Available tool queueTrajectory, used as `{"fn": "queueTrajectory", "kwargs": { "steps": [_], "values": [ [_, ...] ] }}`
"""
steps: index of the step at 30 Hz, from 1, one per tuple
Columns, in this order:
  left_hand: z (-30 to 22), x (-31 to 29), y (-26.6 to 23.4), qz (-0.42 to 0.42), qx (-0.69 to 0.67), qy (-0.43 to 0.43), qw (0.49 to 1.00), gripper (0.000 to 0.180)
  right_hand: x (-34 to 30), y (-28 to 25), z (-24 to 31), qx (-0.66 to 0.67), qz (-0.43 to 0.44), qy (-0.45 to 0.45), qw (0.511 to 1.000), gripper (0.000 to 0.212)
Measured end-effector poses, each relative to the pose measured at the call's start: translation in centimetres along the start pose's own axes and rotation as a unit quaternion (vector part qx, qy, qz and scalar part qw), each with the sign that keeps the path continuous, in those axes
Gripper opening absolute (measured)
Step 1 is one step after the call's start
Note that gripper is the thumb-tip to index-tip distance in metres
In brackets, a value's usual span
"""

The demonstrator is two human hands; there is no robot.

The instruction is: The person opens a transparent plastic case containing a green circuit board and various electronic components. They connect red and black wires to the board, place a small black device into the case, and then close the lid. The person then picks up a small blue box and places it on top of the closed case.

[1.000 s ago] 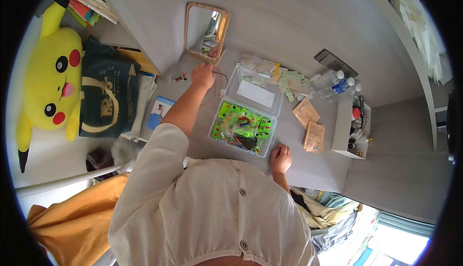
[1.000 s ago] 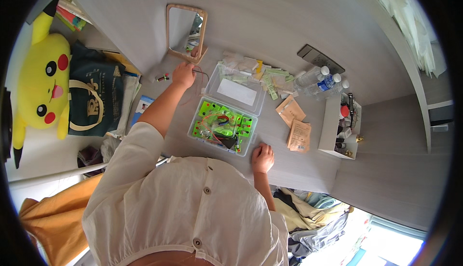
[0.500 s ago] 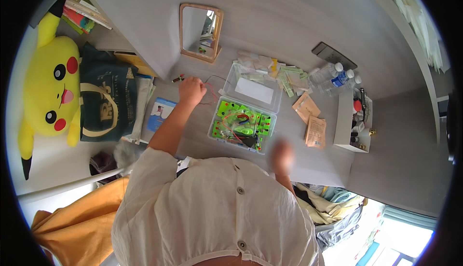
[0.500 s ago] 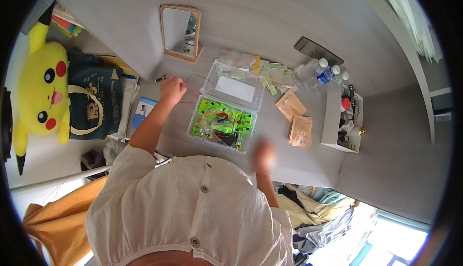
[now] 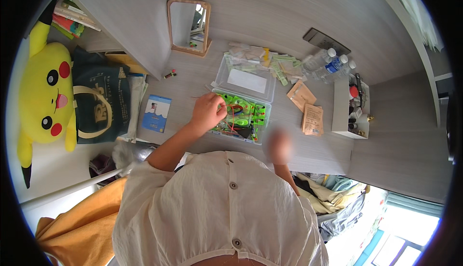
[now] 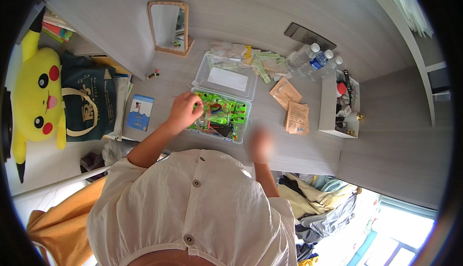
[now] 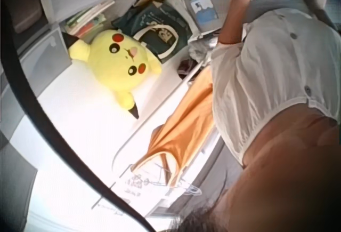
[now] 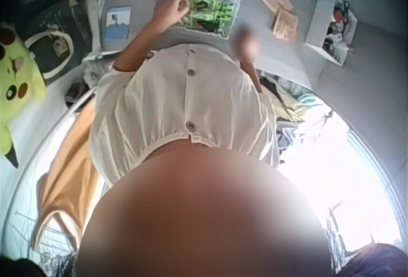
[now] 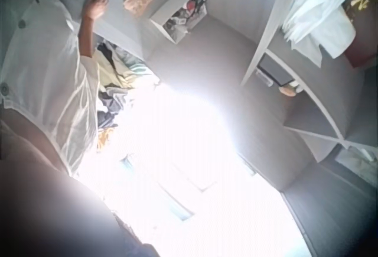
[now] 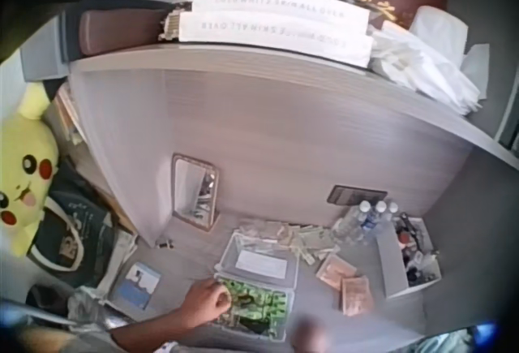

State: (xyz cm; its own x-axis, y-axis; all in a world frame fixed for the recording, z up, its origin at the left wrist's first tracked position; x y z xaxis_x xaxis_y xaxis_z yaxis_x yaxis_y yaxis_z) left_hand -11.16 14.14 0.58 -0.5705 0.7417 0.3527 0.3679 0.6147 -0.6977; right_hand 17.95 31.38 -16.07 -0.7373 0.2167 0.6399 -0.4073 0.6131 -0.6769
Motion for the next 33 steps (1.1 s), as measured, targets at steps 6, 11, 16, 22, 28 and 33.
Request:
{"fn": "queueTrajectory", "kwargs": {
  "steps": [6, 11, 16, 22, 28, 33],
  "values": [
    [-4.1, -0.6, 2.0, -0.007, 0.032, 0.102, 0.994, 0.043, 0.8, -0.3, -0.2, 0.069, -0.010, 0.036, 0.997, 0.030],
    [-4.3, -2.1, 6.8, 0.109, 0.106, 0.144, 0.978, 0.056, 2.6, -1.8, -0.2, 0.095, -0.007, 0.026, 0.995, 0.031],
    [-4.1, -2.5, 7.6, 0.099, 0.127, 0.162, 0.974, 0.059, 1.5, -1.0, -0.2, 0.097, 0.024, 0.037, 0.994, 0.032],
    [-4.6, -0.9, 3.7, 0.022, -0.024, 0.160, 0.987, 0.043, 1.7, -1.5, 0.2, -0.080, 0.018, -0.049, 0.995, 0.037],
    [5.7, 0.3, -1.3, -0.140, 0.010, -0.042, 0.989, 0.026, 2.0, -1.8, -0.5, 0.114, -0.009, 0.024, 0.993, 0.034],
    [11.2, -2.6, -1.4, -0.094, 0.182, -0.073, 0.976, 0.031, 1.4, -0.8, -1.0, 0.185, 0.025, 0.063, 0.980, 0.038]
  ]
}}
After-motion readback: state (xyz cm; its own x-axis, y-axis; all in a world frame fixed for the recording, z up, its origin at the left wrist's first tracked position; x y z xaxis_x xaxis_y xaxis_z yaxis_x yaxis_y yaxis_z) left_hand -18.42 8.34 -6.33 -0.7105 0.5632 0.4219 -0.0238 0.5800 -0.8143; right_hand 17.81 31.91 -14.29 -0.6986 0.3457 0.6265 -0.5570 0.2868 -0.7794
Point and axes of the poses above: each hand's wrist, its own x-axis towards the middle knuckle, its own y-axis out of the palm, z = x × y, the point moved 6 cm from there along x, towards the middle knuckle, and after that the axes turned 6 degrees about -z, right-handed, at the moved point
